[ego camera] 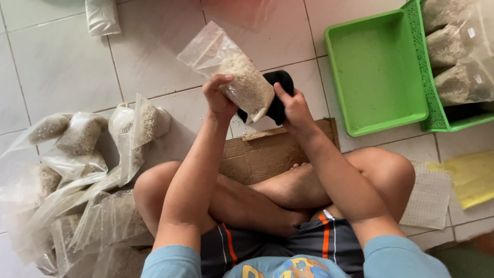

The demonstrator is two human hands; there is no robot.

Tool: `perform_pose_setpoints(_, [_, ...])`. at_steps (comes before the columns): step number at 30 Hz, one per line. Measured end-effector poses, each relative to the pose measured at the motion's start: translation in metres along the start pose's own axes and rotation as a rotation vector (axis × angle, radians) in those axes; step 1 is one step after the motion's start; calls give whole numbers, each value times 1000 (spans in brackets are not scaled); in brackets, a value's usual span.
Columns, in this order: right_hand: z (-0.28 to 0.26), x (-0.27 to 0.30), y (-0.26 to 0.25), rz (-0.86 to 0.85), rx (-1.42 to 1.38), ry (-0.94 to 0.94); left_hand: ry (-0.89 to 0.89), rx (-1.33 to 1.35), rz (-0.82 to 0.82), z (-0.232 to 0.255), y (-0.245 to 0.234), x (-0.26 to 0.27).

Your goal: The person seals small plastic bags containing grains by hand, using a small plastic strip to close the top of each bag, and then applies yellow labels to them.

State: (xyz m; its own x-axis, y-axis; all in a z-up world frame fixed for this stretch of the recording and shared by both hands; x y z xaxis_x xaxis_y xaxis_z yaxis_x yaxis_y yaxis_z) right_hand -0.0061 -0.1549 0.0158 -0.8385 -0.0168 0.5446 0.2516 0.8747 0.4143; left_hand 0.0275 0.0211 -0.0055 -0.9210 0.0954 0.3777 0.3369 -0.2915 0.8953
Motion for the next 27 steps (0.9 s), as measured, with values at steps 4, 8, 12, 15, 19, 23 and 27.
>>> perform_pose_setpoints(4, [-1, 2, 0, 38, 222, -238, -2, 99, 12, -5, -11, -8])
perform_pose_setpoints(8, [-7, 7, 3, 126, 286, -445, 33, 189, 31, -9, 12, 5])
perform_pose_setpoints(12, [-12, 10, 8, 187, 304, -450, 57, 202, 20, -6, -8, -2])
perform_pose_setpoints(15, [-8, 18, 7, 267, 363, -420, 114, 179, 4, -3, -33, -15])
perform_pose_setpoints(19, [-3, 25, 15, 77, 500, -577, 193, 146, 43, -5, -43, -24])
perform_pose_setpoints(23, [6, 25, 7, 61, 769, -859, 183, 277, 122, -6, -44, -25])
perform_pose_setpoints(27, [-1, 28, 12, 126, 903, -1107, 204, 315, 185, -1, -46, -22])
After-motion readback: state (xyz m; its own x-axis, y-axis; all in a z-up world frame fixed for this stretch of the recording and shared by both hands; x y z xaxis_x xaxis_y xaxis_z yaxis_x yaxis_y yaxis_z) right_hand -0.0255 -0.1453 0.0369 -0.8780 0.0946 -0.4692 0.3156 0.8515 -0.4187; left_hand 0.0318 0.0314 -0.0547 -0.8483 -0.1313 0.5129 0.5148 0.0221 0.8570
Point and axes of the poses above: each hand's wrist, its own x-axis away from the middle knuckle, its own y-axis out of the palm, z = x × y, the point moved 2 cm from there along -x, towards the middle knuckle, and after that the axes turned 5 degrees about x, right-handed, at the moved point
